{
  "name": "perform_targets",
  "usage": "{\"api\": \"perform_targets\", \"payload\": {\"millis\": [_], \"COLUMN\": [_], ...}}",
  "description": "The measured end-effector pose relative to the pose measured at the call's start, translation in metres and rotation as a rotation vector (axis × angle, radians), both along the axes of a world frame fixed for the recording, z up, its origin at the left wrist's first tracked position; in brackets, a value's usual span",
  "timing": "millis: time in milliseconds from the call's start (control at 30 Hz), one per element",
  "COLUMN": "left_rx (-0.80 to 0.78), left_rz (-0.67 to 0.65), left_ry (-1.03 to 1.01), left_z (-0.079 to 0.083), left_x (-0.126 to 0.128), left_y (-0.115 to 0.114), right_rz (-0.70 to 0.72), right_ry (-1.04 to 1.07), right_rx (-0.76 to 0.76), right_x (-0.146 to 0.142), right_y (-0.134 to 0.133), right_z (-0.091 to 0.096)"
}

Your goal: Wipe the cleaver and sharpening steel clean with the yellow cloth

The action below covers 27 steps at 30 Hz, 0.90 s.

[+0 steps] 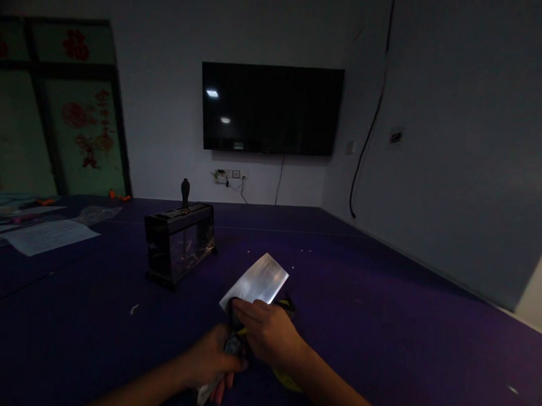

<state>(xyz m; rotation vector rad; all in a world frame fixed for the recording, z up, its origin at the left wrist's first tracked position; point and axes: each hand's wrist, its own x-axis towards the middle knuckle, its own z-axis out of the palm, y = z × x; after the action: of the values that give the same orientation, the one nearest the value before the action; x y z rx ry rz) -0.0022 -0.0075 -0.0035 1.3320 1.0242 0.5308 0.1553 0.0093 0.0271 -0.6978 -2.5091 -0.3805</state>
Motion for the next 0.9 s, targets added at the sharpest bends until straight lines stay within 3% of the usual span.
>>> {"api": "perform_targets", "payload": {"millis": [233, 900], "left_rx": [0.001, 0.021], "left_rz": [-0.041, -0.089], "left_ry": [-0.006, 0.034], "left_z": [0.001, 0.002], "left_x": [-0.002, -0.006], "left_y": [0.001, 0.002], "right_rz": [-0.028, -0.316], "right_ry": [-0.004, 0.182], "right_rx": [0.007, 0.060], "right_x": [0.001, 0.020], "right_y": [0.000, 0.023], "right_z": [0.002, -0.008]}}
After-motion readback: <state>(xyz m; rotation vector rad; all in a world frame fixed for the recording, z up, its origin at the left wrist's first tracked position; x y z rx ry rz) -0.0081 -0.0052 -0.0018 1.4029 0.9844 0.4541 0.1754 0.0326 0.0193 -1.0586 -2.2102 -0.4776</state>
